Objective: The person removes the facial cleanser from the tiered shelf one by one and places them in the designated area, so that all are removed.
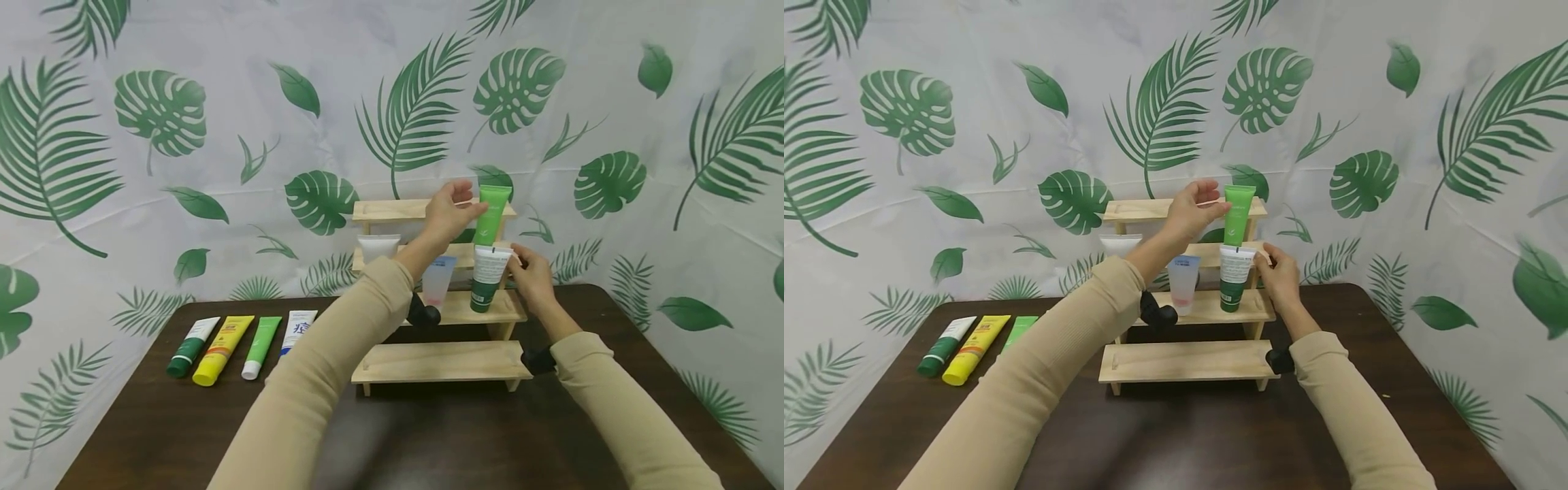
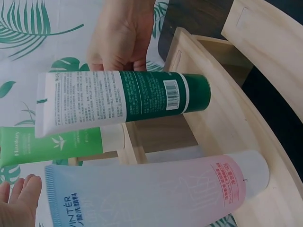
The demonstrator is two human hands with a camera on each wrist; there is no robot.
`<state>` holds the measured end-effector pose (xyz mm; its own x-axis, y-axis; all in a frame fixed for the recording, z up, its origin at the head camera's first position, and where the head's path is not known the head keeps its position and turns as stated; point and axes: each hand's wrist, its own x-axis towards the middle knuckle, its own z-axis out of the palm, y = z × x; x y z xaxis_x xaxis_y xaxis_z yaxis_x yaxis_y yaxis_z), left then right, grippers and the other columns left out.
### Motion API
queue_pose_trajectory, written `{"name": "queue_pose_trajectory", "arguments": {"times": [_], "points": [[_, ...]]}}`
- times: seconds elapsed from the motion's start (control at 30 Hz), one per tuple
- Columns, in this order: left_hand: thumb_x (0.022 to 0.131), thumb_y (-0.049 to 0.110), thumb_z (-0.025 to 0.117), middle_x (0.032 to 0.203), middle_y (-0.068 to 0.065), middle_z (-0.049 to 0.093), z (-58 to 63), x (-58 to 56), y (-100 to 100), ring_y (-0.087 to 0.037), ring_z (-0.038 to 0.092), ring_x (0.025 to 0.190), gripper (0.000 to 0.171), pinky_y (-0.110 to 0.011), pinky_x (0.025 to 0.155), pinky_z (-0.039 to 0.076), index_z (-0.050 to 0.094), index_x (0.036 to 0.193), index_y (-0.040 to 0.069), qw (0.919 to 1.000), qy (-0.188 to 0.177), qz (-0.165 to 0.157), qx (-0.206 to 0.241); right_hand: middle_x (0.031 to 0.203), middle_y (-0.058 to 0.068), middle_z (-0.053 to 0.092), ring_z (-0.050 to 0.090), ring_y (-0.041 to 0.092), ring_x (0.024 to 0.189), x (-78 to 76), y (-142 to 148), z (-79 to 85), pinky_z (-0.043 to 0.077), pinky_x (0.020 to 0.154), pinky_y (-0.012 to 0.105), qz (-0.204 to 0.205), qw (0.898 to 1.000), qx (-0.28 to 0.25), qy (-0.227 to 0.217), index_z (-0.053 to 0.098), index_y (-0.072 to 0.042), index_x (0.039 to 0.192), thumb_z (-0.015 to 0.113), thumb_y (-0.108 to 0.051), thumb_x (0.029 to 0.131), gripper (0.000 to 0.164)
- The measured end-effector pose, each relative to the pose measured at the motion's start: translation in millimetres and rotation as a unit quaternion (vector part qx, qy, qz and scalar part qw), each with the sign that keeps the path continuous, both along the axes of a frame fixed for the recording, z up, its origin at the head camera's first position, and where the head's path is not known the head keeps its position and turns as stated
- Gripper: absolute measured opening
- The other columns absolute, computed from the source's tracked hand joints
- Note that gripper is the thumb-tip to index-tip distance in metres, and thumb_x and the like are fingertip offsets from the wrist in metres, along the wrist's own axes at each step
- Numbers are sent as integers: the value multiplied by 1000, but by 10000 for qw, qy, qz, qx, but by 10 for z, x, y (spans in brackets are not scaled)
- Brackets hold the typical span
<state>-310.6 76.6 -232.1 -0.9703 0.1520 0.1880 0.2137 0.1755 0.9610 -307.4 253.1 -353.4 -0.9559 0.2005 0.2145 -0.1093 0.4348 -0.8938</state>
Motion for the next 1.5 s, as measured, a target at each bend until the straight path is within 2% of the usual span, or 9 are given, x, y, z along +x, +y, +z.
{"name": "queue_pose_trajectory", "arguments": {"times": [0.13,0.27,0.37,0.6,0.67,1.0,1.27,1.5], "points": [[86,12,69,126,-8,59,-15,-37,22,-21,58,114,46,-23,88,51,53,128,8,10000,-10,18,5,124,25,55,50,-3,80,0,-3,-6,53,73,19,15,10000,22,-24,39,3,140,42,-18,99,46],[86,13,69,124,-7,61,-39,-76,58,-20,58,113,42,-24,87,51,56,126,9,10000,-29,4,-87,122,25,56,49,-4,76,-2,-4,-10,55,81,31,-33,9999,80,-86,39,1,141,41,-18,99,46],[86,14,69,121,-6,62,-52,-95,85,-19,59,112,41,-23,86,51,57,124,9,9999,-37,-1,-118,121,25,56,50,-3,75,-7,2,-16,55,82,34,-40,9998,123,-127,39,0,141,41,-17,99,46],[86,15,70,115,-5,65,-58,-99,145,-16,62,105,37,-22,81,52,59,120,8,9997,48,81,-239,120,25,56,50,-3,73,1,22,-18,51,67,13,-22,9998,128,-134,38,1,142,42,-18,99,46],[85,15,71,111,-4,66,-65,-100,158,-15,63,102,35,-22,78,52,61,118,9,9995,103,154,-249,120,26,56,50,-3,73,6,15,-12,49,66,11,-21,9999,99,-120,38,1,141,42,-18,99,46],[84,12,71,105,-7,67,-74,-86,161,-17,64,98,27,-19,73,52,63,110,5,9986,336,330,-251,122,24,56,52,4,80,-2,10,-7,51,68,13,-54,9997,100,-205,39,0,141,42,-16,99,46],[83,9,72,101,-8,68,-58,-70,135,-18,64,95,23,-16,70,51,65,105,5,9967,527,512,-335,123,24,55,55,17,92,5,9,-7,50,69,12,-44,9997,99,-216,38,0,142,41,-18,99,46],[83,7,71,103,-11,68,29,-14,39,-21,65,96,25,-18,73,52,64,106,1,9945,811,575,-342,124,24,55,54,8,86,17,17,8,51,71,13,-4,9997,78,-245,38,-1,142,41,-19,100,47]]}}
